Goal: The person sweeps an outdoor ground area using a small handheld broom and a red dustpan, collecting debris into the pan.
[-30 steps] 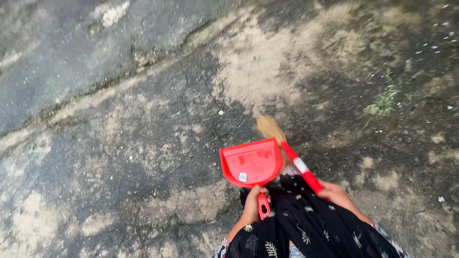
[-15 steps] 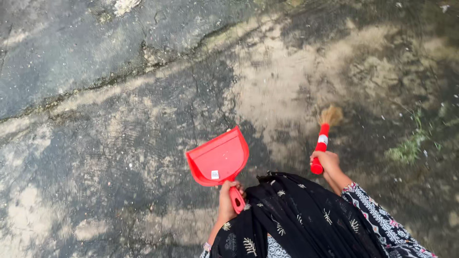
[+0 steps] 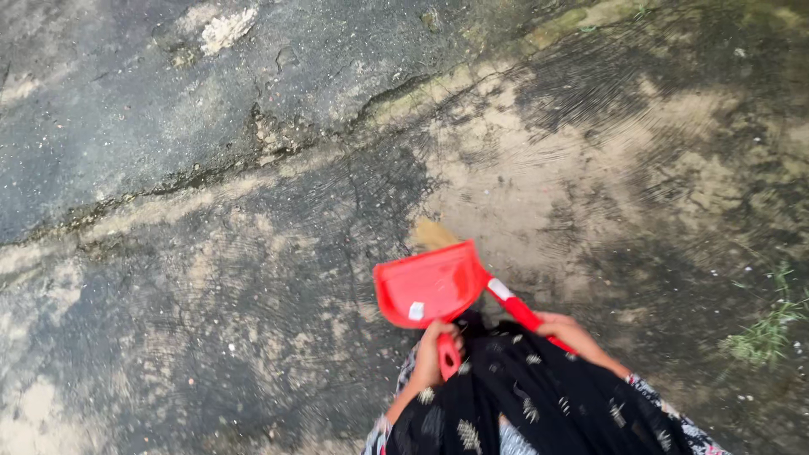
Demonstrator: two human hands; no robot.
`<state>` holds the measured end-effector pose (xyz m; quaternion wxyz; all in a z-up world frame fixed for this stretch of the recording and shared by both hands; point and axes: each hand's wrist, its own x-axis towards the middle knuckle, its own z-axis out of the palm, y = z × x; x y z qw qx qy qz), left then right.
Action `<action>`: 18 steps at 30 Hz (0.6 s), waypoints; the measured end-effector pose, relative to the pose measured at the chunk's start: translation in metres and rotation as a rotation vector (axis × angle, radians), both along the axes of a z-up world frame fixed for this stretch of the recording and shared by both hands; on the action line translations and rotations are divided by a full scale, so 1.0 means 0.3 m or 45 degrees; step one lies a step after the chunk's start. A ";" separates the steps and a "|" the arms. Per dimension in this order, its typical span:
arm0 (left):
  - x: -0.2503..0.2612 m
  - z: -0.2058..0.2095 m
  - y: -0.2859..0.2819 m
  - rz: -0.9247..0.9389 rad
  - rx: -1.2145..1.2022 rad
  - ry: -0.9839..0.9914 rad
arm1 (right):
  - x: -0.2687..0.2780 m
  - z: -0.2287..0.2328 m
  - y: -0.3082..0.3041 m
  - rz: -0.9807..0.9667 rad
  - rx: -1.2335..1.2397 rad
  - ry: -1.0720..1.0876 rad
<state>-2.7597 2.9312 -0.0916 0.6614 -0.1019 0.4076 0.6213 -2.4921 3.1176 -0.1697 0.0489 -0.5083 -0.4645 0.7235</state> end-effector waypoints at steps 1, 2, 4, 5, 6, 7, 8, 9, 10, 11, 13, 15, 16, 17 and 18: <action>-0.067 0.003 0.066 -0.065 0.051 0.031 | -0.049 0.002 0.054 -0.044 -0.107 0.162; -0.144 0.019 0.125 -0.070 0.040 0.026 | -0.102 0.008 0.084 -0.088 -0.220 0.323; -0.309 0.069 0.259 -0.158 0.084 0.038 | -0.233 0.027 0.166 -0.133 -0.114 0.270; -0.385 0.098 0.322 -0.154 0.096 0.047 | -0.300 0.043 0.229 -0.173 0.002 0.223; -0.442 0.120 0.353 -0.158 0.116 0.128 | -0.351 0.059 0.273 -0.169 -0.005 0.221; -0.499 0.135 0.384 -0.162 0.137 0.210 | -0.413 0.072 0.340 -0.217 0.002 0.170; -0.564 0.141 0.411 -0.160 0.127 0.211 | -0.487 0.079 0.402 -0.265 0.004 0.122; -0.624 0.136 0.438 -0.179 0.109 0.245 | -0.558 0.081 0.442 -0.263 -0.005 0.122; -0.675 0.120 0.464 -0.200 0.094 0.277 | -0.613 0.082 0.468 -0.448 -0.010 0.157; -0.724 0.097 0.494 -0.199 0.086 0.277 | -0.664 0.080 0.493 -0.633 -0.014 0.191; -0.808 0.049 0.535 -0.183 0.110 -0.156 | -0.745 0.071 0.523 -0.693 0.050 0.160; -0.886 0.018 0.568 -0.154 0.082 -0.119 | -0.819 0.062 0.580 -0.757 0.136 0.158; -0.923 0.002 0.594 -0.120 0.052 -0.099 | -0.841 0.057 0.604 -0.794 0.113 0.075; -0.970 -0.014 0.632 -0.123 0.051 -0.095 | -0.867 0.049 0.637 -0.830 0.089 -0.008; -1.004 -0.031 0.662 -0.066 0.034 -0.078 | -0.895 0.036 0.675 -0.828 0.084 -0.012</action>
